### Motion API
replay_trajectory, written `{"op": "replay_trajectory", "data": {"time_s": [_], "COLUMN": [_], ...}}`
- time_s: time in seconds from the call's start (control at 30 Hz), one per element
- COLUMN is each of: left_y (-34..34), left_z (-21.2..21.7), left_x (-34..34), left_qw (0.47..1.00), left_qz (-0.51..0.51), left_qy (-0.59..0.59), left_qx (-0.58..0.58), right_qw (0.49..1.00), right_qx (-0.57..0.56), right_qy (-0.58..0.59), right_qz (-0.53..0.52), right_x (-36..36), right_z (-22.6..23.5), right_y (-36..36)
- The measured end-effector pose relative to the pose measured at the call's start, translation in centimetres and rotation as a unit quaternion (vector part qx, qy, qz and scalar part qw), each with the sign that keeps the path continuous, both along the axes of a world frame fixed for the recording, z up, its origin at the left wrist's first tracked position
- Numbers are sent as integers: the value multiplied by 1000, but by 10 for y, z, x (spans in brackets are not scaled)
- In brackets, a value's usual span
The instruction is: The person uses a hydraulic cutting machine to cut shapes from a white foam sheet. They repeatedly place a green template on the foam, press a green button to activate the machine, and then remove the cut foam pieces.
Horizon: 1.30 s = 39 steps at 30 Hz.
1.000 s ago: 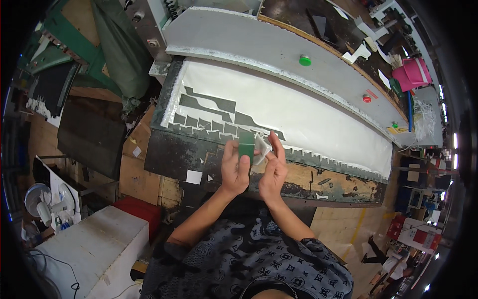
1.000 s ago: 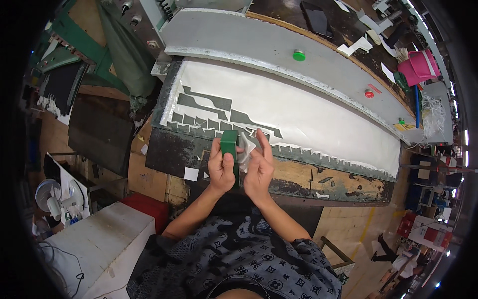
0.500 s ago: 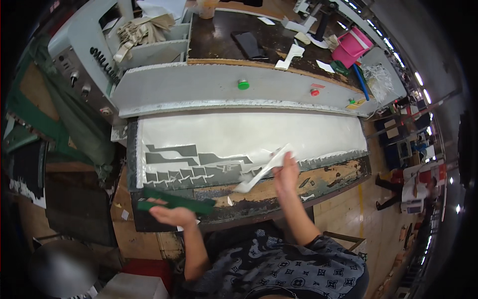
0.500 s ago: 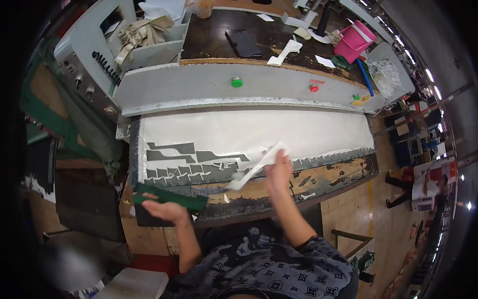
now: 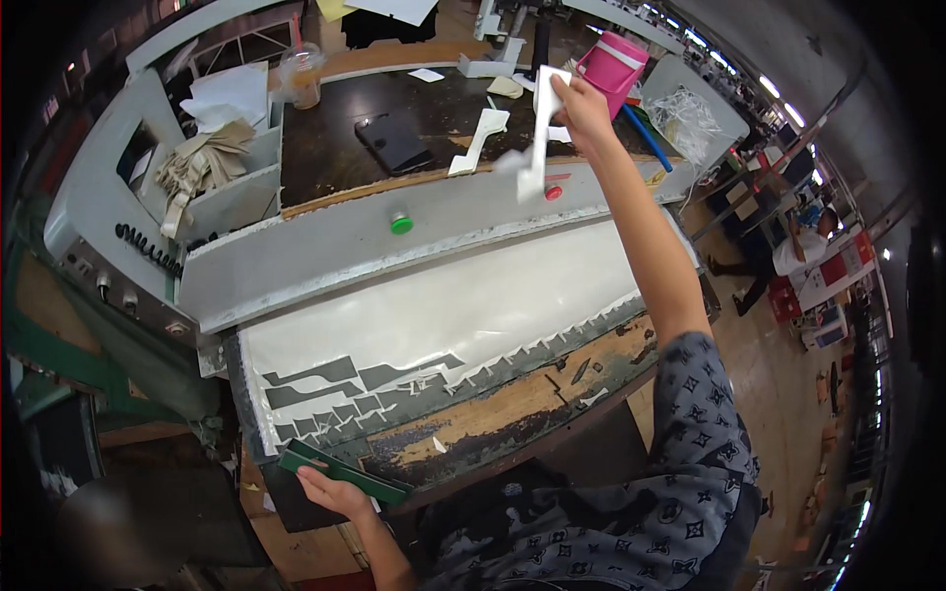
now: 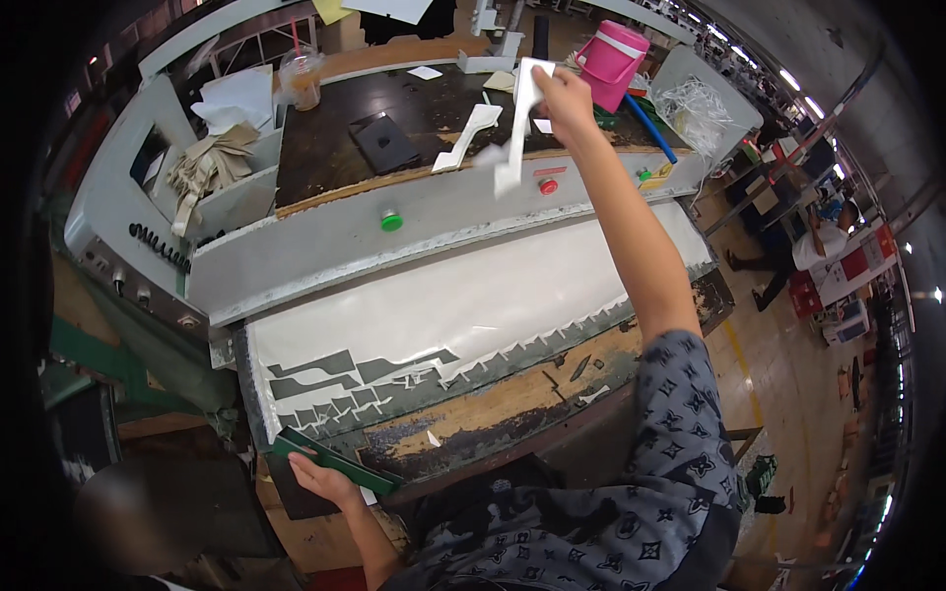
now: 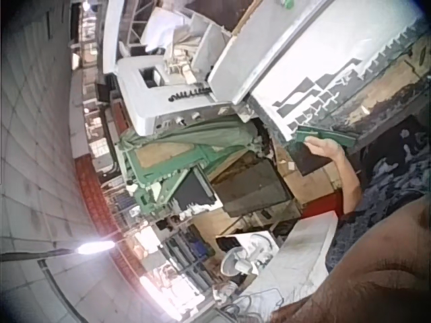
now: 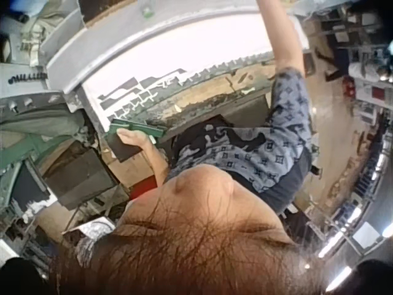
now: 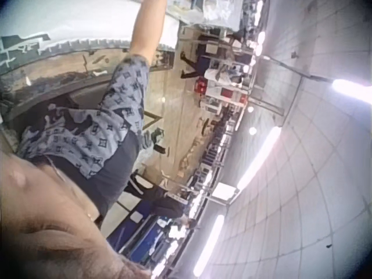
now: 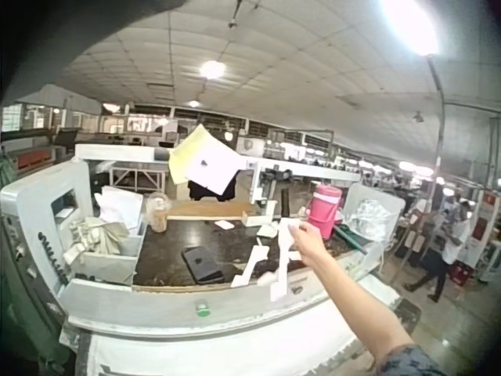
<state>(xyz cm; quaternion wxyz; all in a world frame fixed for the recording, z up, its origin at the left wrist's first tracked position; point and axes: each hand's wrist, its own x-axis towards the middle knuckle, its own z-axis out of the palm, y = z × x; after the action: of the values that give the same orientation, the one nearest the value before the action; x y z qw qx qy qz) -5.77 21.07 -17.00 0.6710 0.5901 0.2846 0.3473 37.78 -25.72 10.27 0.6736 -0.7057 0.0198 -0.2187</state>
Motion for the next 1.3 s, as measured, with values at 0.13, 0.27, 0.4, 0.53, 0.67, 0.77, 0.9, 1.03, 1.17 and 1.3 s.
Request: {"op": "replay_trajectory", "data": {"time_s": [0.13, 0.27, 0.4, 0.53, 0.67, 0.77, 0.9, 1.03, 1.17, 1.3], "left_y": [-16, -7, -42, -76, -83, -67, -25, -12, -5, -3], "left_z": [23, 18, 24, 4, -26, -27, -46, -43, -52, -62], "left_x": [24, 40, 103, 162, 184, 181, 173, 180, 195, 183], "left_qw": [972, 978, 952, 933, 898, 869, 858, 807, 775, 805], "left_qz": [-135, -111, -134, -128, -160, -288, -350, -319, -355, -348], "left_qy": [135, 175, 156, 163, 284, 372, 330, 202, 162, 146], "left_qx": [135, 1, -227, -293, -294, -152, 178, 455, 497, 458], "right_qw": [891, 941, 921, 818, 829, 838, 825, 837, 829, 860], "right_qx": [-280, -233, -175, -415, -480, -478, -498, -455, -459, -400], "right_qy": [-91, -228, -33, -106, -47, -15, -19, 7, 28, 117], "right_qz": [-345, -93, 347, 384, 283, 263, 267, 304, 320, 295], "right_x": [55, -48, -228, -256, -235, -224, -206, -184, -174, -211], "right_z": [-28, -120, -226, -282, -330, -348, -351, -339, -342, -338], "right_y": [-83, 75, 146, 158, 150, 145, 146, 143, 139, 142]}}
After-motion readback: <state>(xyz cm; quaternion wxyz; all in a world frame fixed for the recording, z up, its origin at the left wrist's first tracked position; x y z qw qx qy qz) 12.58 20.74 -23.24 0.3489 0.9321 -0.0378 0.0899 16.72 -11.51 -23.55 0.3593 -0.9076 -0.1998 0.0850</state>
